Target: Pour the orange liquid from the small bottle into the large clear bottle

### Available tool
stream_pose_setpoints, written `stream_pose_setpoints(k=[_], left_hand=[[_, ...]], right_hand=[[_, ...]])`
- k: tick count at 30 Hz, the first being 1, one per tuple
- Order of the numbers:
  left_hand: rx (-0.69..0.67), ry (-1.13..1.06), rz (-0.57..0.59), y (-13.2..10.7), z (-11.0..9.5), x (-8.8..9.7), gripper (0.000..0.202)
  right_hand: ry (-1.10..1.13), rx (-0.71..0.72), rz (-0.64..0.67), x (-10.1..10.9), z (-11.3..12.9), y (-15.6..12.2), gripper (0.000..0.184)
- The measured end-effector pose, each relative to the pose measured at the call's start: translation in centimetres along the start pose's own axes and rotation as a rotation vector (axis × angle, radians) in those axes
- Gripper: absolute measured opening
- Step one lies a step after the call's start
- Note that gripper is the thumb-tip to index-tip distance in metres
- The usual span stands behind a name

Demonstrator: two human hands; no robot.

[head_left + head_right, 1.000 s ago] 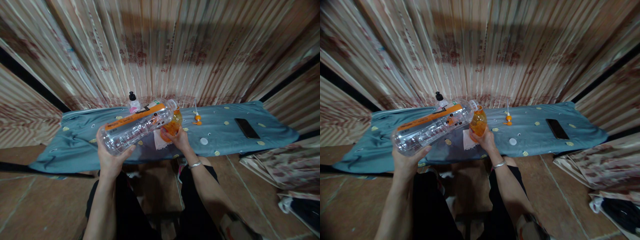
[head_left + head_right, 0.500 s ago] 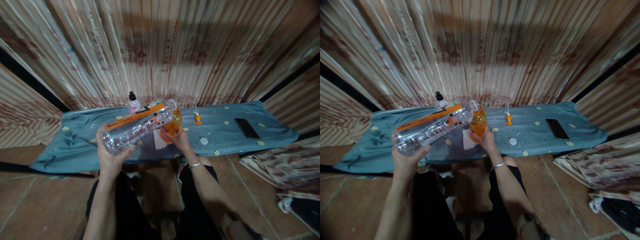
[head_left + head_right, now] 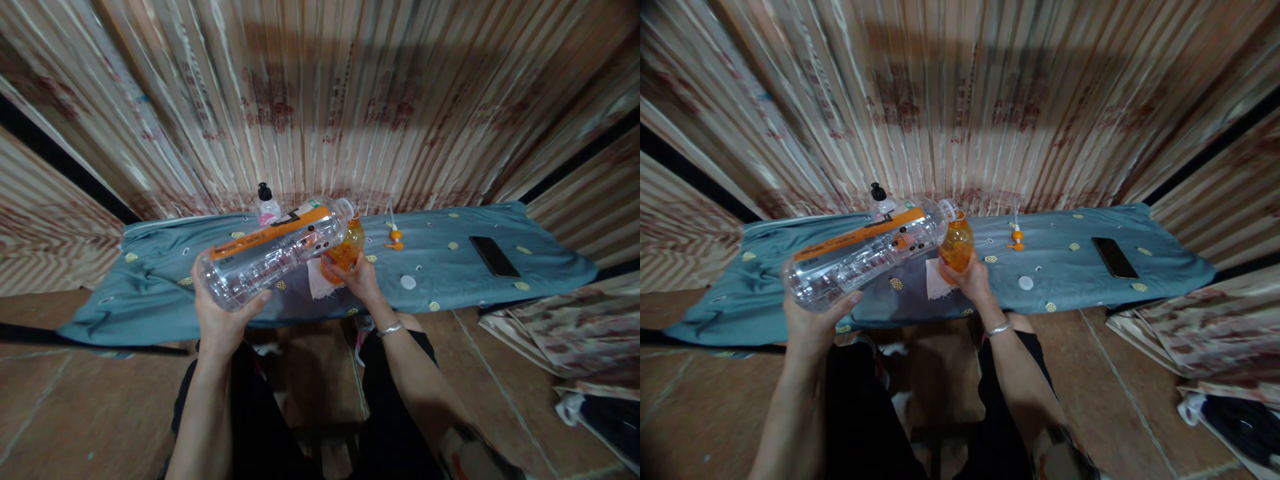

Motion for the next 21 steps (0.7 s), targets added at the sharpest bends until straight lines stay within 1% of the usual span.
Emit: stream_pose_setpoints(k=[8, 15, 21], left_hand=[[-0.033, 0.01, -0.003, 0.02, 0.05, 0.08, 0.11], [-0.011, -0.004, -0.005, 0.02, -0.08, -0.06, 0.11], [0.007, 0.011, -0.001, 0.02, 0.02, 0.04, 0.112]], right_hand=[[-0.008, 0.007, -0.014, -0.18, -0.2, 0.13, 0.067], [-0.03, -0.009, 0.004, -0.14, -0.11, 0.12, 0.07], [-0.037, -0.003, -0.004, -0.04, -0.04, -0.02, 0.068]])
Point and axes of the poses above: each hand's wrist, its own y-axis towards the middle knuckle, its own x-axis out of the back of the hand, z = x × y, the point moved 4 cm from there along y, towards the middle knuckle, and after that the axes turned 7 degrees about -x, right-handed, at the moved point
